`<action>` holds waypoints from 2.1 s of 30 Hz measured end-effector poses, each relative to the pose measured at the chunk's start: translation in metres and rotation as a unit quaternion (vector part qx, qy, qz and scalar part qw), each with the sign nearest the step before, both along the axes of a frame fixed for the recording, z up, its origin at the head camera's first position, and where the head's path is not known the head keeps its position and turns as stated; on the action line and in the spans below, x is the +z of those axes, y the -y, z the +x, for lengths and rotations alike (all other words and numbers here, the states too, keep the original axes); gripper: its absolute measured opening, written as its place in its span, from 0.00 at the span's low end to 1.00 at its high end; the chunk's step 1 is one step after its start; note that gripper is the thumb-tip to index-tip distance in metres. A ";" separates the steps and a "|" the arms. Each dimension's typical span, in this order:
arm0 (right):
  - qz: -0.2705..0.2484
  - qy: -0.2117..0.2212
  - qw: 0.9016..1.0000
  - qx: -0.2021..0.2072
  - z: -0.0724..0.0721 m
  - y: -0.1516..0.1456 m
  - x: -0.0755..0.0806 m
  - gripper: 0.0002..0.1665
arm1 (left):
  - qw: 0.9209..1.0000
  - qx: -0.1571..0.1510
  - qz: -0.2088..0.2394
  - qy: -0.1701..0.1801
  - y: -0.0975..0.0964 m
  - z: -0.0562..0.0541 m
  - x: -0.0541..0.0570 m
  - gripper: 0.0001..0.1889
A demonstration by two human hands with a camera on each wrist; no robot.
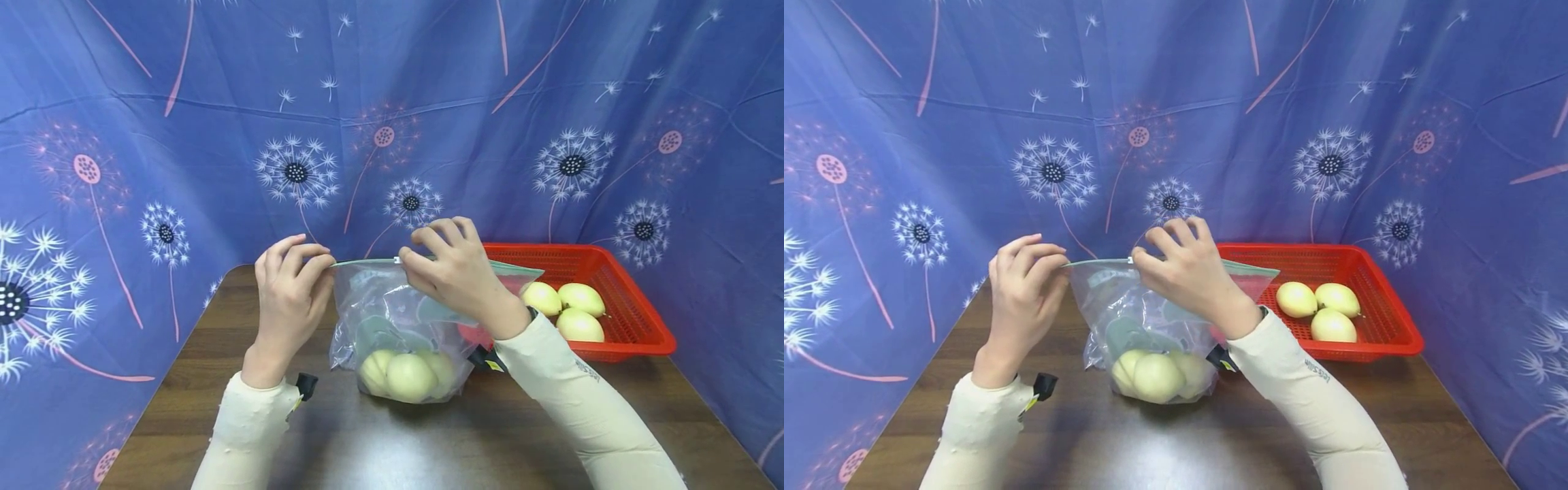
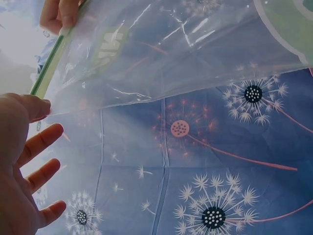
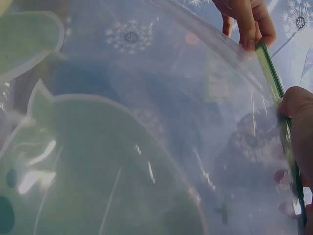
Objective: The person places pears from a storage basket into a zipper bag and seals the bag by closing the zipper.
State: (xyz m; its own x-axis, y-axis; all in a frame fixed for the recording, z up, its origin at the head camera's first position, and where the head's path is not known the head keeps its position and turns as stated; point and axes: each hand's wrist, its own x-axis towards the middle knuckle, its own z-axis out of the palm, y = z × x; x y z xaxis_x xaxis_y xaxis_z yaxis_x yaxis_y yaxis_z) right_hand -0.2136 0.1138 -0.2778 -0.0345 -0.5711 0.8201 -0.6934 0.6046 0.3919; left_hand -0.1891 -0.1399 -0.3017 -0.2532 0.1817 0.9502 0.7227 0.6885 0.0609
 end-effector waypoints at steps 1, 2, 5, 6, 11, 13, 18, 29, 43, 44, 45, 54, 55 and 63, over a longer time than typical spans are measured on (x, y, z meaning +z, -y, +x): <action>-0.005 -0.003 1.000 0.003 -0.001 -0.001 -0.001 0.08 | 1.000 0.003 -0.002 -0.004 0.001 0.000 0.000 0.03; -0.009 -0.006 1.000 0.005 -0.002 -0.003 -0.001 0.08 | 1.000 0.006 -0.003 -0.007 0.002 -0.001 0.000 0.03; -0.019 -0.010 1.000 0.010 -0.003 -0.008 -0.002 0.07 | 1.000 0.010 0.000 -0.010 0.004 -0.001 0.000 0.04; -0.023 -0.011 1.000 0.011 -0.003 -0.010 -0.002 0.06 | 1.000 0.011 0.002 -0.009 0.005 -0.001 0.000 0.04; -0.025 0.003 1.000 -0.003 -0.003 -0.022 -0.003 0.07 | 1.000 0.015 0.019 0.005 0.009 -0.001 -0.002 0.03; -0.025 0.011 1.000 -0.008 -0.003 -0.028 -0.003 0.08 | 1.000 0.017 0.020 0.007 0.011 -0.002 -0.003 0.03; -0.028 0.033 0.999 -0.021 -0.004 -0.042 -0.003 0.12 | 0.999 0.024 0.029 0.009 0.015 -0.003 -0.005 0.02; -0.032 0.053 0.997 -0.041 -0.003 -0.068 -0.005 0.15 | 0.998 0.032 0.047 0.015 0.020 -0.004 -0.007 0.02; -0.061 0.061 0.994 -0.062 -0.002 -0.093 -0.009 0.16 | 0.997 0.038 0.054 0.031 0.025 -0.005 -0.010 0.05; -0.063 0.063 0.994 -0.064 -0.002 -0.094 -0.010 0.16 | 0.997 0.039 0.053 0.031 0.026 -0.005 -0.010 0.05; -0.065 0.064 0.994 -0.065 -0.002 -0.096 -0.010 0.17 | 0.997 0.040 0.053 0.032 0.026 -0.005 -0.010 0.06; -0.082 0.070 0.991 -0.076 0.000 -0.105 -0.012 0.17 | 0.997 0.042 0.058 0.032 0.029 -0.006 -0.012 0.07; -0.081 0.071 0.991 -0.076 0.000 -0.105 -0.013 0.17 | 0.997 0.040 0.059 0.033 0.028 -0.006 -0.012 0.07; -0.116 0.100 0.987 -0.056 -0.002 -0.103 -0.023 0.19 | 0.995 -0.026 0.073 0.067 0.025 -0.008 -0.019 0.04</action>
State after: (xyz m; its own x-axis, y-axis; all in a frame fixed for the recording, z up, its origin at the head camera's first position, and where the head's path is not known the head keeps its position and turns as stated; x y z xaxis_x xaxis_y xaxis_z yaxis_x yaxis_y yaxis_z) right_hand -0.2161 0.2167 -0.3013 -0.2616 -0.3515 0.8989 -0.6666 0.7394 0.0951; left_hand -0.1971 -0.1647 -0.3203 -0.3736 0.0605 0.9256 0.7352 0.6278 0.2557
